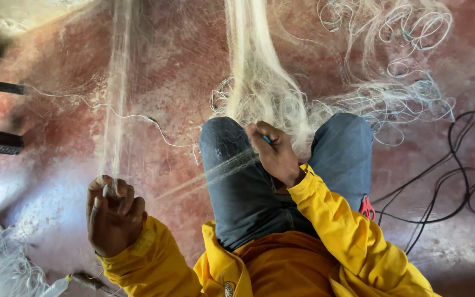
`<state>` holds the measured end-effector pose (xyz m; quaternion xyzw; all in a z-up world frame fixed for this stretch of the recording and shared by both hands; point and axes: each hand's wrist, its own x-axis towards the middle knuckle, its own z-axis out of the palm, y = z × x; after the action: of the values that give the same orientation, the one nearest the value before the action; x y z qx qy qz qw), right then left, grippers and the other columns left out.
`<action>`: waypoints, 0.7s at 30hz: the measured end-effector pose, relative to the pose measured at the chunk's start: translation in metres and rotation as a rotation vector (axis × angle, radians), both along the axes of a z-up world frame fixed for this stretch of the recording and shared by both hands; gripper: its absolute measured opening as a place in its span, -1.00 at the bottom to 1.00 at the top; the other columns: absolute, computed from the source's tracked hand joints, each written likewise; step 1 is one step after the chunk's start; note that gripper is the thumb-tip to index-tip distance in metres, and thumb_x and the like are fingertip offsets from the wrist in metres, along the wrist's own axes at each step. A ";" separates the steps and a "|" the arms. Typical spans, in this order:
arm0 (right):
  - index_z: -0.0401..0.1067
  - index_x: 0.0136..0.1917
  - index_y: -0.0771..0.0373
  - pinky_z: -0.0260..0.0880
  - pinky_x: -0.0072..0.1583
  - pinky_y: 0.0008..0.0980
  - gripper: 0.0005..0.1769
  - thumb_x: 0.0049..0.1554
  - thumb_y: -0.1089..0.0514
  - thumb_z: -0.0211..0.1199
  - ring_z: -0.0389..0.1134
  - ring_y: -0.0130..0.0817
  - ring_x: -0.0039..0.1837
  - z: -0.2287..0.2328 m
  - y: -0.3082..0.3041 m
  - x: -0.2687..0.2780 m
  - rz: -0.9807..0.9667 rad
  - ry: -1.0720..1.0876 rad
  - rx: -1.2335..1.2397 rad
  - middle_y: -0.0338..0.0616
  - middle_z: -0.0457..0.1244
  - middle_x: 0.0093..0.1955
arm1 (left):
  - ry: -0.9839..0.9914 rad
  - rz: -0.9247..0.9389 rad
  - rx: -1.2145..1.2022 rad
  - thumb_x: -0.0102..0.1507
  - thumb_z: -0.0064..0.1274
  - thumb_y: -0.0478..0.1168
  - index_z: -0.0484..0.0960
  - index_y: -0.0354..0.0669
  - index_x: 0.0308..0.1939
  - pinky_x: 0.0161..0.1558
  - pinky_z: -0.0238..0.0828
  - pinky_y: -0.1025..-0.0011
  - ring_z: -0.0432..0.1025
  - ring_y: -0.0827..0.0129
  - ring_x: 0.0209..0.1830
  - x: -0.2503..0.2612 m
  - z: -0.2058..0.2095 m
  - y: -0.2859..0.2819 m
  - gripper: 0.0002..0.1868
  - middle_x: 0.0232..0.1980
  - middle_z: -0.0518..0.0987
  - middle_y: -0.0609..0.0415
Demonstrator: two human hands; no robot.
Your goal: The person repairs a fishing net using a netting needle and scissors.
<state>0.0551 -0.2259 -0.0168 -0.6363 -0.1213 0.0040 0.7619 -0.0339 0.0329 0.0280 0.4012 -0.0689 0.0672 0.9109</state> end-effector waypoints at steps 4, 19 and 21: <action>0.12 -0.32 0.20 0.03 -0.23 -0.53 -0.71 0.16 0.07 -0.27 0.01 -0.50 -0.34 0.001 0.002 0.005 -0.043 -0.244 -0.137 -0.22 0.02 -0.32 | 0.003 0.016 0.034 0.25 -0.30 -0.25 0.23 -0.30 -0.05 -0.59 0.05 0.66 0.07 0.53 -0.55 -0.001 0.003 -0.007 -0.76 -0.28 0.29 -0.03; 0.01 0.24 0.24 -0.05 0.32 -0.35 -0.59 0.17 0.05 -0.34 -0.05 -0.22 0.36 0.036 0.027 0.076 0.150 -0.314 -0.258 -0.04 -0.02 0.29 | 0.022 -0.100 0.120 0.22 -0.20 -0.19 0.21 -0.31 -0.09 -0.66 -0.01 0.72 0.01 0.59 -0.64 -0.001 0.001 -0.020 -0.71 -0.32 0.28 0.00; 0.00 0.23 0.13 0.18 -0.24 -0.51 -0.58 0.14 -0.02 -0.34 -0.13 -0.59 -0.48 0.036 0.030 0.080 0.227 -0.214 -0.327 -0.15 0.03 0.27 | -0.023 -0.176 0.165 0.25 -0.26 -0.22 0.22 -0.30 -0.05 -0.65 0.06 0.69 0.06 0.58 -0.61 0.002 0.000 -0.016 -0.74 -0.27 0.33 0.00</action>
<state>0.1349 -0.1964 0.0189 -0.7303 -0.2703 0.0419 0.6260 -0.0315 0.0171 0.0277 0.4662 -0.1193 -0.0143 0.8765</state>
